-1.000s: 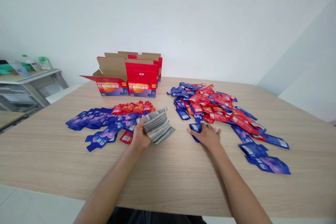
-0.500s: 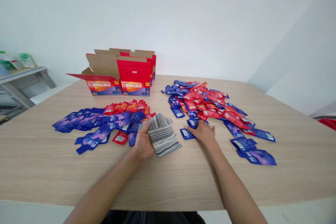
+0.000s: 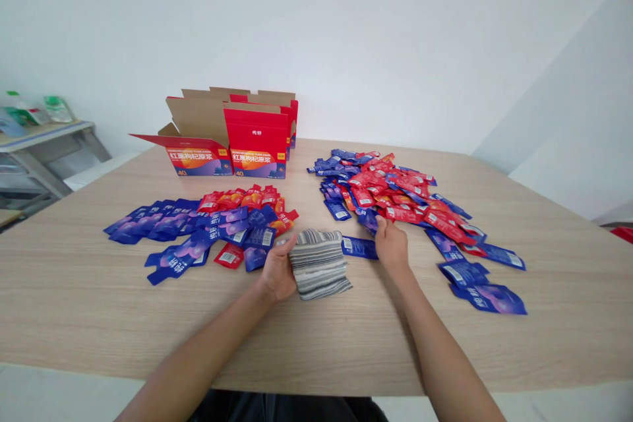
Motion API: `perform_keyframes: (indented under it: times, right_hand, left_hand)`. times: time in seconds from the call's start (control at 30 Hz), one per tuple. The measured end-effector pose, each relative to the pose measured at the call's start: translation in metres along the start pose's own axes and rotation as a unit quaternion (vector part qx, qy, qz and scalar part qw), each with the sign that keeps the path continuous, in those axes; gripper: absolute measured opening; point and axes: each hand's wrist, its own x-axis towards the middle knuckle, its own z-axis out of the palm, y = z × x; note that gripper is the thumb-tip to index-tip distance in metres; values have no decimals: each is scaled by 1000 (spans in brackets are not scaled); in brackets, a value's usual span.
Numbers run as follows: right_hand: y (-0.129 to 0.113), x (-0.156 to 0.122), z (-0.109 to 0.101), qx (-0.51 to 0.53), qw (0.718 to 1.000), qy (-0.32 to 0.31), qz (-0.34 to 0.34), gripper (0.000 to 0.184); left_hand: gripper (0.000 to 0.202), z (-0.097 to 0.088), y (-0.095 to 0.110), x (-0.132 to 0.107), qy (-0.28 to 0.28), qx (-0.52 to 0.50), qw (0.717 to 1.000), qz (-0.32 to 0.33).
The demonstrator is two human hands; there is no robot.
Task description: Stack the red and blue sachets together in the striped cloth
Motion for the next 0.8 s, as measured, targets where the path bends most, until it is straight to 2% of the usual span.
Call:
perform_keyframes:
  times: [0.13, 0.2, 0.23, 0.27, 0.33, 0.37, 0.4, 0.43, 0.47, 0.53, 0.6, 0.67, 0.73, 0.8]
  right_hand:
    - [-13, -12, 1, 108, 992, 66, -23, 88]
    - [-26, -27, 2, 153, 985, 60, -61, 86]
    - [-34, -36, 2, 177, 977, 37, -110, 82]
    - [-41, -45, 2, 202, 961, -6, -187, 76]
    - [-54, -63, 3, 231, 892, -116, -371, 60]
    - [-59, -71, 5, 231, 856, -154, -436, 56]
    - [-64, -79, 8, 224, 837, -171, -469, 56]
    - [-68, -86, 11, 212, 842, -166, -467, 58]
    - [-71, -92, 14, 203, 861, -148, -442, 59]
    - [-74, -102, 20, 189, 906, -105, -365, 54]
    - [-75, -107, 23, 171, 932, -74, -310, 50]
    - [-75, -109, 23, 148, 937, -64, -310, 61]
    - [-75, -108, 21, 129, 928, -69, -343, 73]
    - [-73, -105, 20, 127, 917, -79, -369, 74]
  left_hand:
    - [46, 1, -5, 2, 27, -4, 999, -18]
    - [55, 2, -6, 1, 25, -5, 999, -39]
    - [59, 3, -5, 1, 19, -8, 999, -43]
    - [63, 5, -4, 0, 12, -14, 999, -42]
    - [66, 7, -1, 0, 7, -26, 999, -23]
    - [65, 8, 2, -1, 14, -31, 999, -6]
    - [63, 10, 4, -1, 25, -33, 999, 11]
    - [61, 11, 6, -1, 35, -34, 998, 26]
    - [59, 13, 7, -2, 39, -34, 998, 36]
    - [59, 17, 8, -3, 29, -34, 998, 45]
    - [61, 20, 6, -5, 11, -33, 998, 43]
    - [62, 22, 2, -8, 0, -28, 999, 42]
    - [62, 22, -3, -9, -8, -21, 999, 37]
    - [63, 21, -6, -9, -14, -11, 1000, 21]
